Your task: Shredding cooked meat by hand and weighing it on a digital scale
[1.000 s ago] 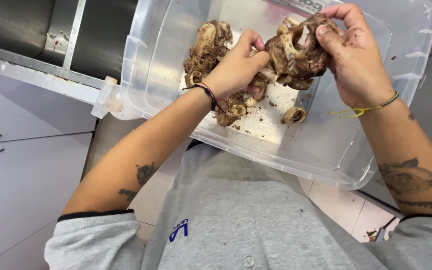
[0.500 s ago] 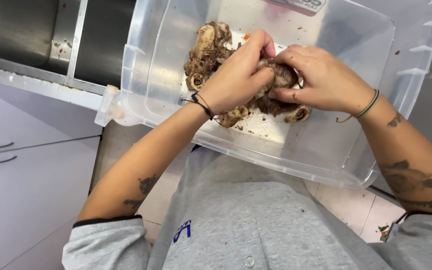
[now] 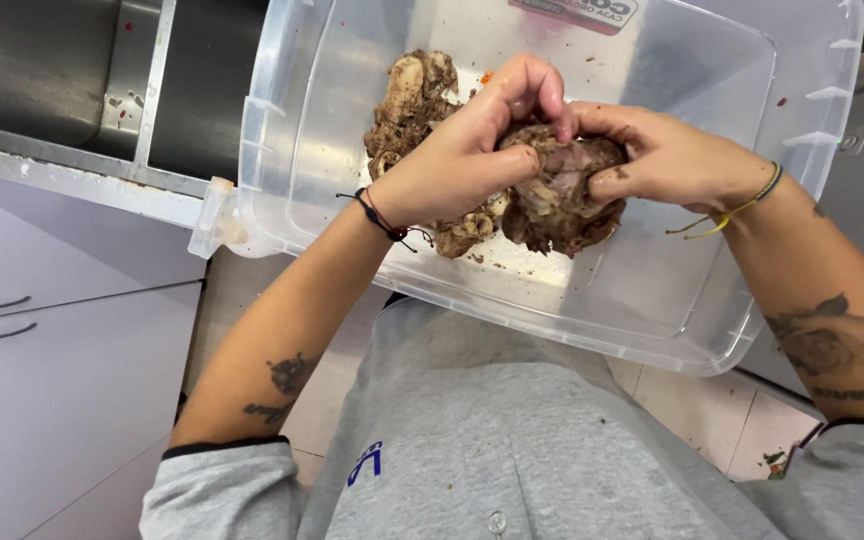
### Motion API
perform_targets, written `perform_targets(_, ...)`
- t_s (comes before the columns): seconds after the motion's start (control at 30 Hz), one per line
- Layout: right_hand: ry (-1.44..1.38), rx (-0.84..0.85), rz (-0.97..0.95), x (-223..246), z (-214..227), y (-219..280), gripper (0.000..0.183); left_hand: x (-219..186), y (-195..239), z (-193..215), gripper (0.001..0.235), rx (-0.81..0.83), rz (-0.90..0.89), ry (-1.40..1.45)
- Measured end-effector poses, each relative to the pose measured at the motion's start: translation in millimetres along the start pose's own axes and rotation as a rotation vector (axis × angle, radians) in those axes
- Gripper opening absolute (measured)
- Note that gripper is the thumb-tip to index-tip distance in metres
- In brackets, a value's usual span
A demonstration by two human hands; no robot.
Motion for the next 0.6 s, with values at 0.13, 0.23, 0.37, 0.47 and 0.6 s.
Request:
perform_targets(0.13,-0.166,-0.007,0.033,1.1,4.8,9.9,0.055,-13.6,-0.9,2.7,0.044,0.006,-0.085,0.214)
perform_targets(0.23,-0.243,-0.125,0.214,16.2,16.0,12.8,0.052,-22.0,0.6,10.2,0.041,-0.051,-0.204,0.344)
perform_targets(0.37,0.079,-0.356,0.296,27.5,24.5,17.7,0.045,0.1,-2.7,14.7,0.037,-0.170,-0.105,-0.144)
perform_targets(0.47,0.331,-0.435,0.338,34.9,21.6,17.9,0.037,13.3,-3.1,16.1,0.035,-0.219,0.048,-0.418)
perform_targets(0.6,0.437,-0.482,0.424,43.4,18.0,22.2,0.029,16.1,1.0,14.5,0.032,-0.191,0.225,-0.513)
Point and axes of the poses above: each hand's wrist, its own y-axis away from the middle knuckle, its own z-axis out of the back of the hand, x = y × z, the point moved 8 cm from there along -y, towards the middle knuckle, and after that the axes turned 9 degrees about -y, right-handed, at the moved point
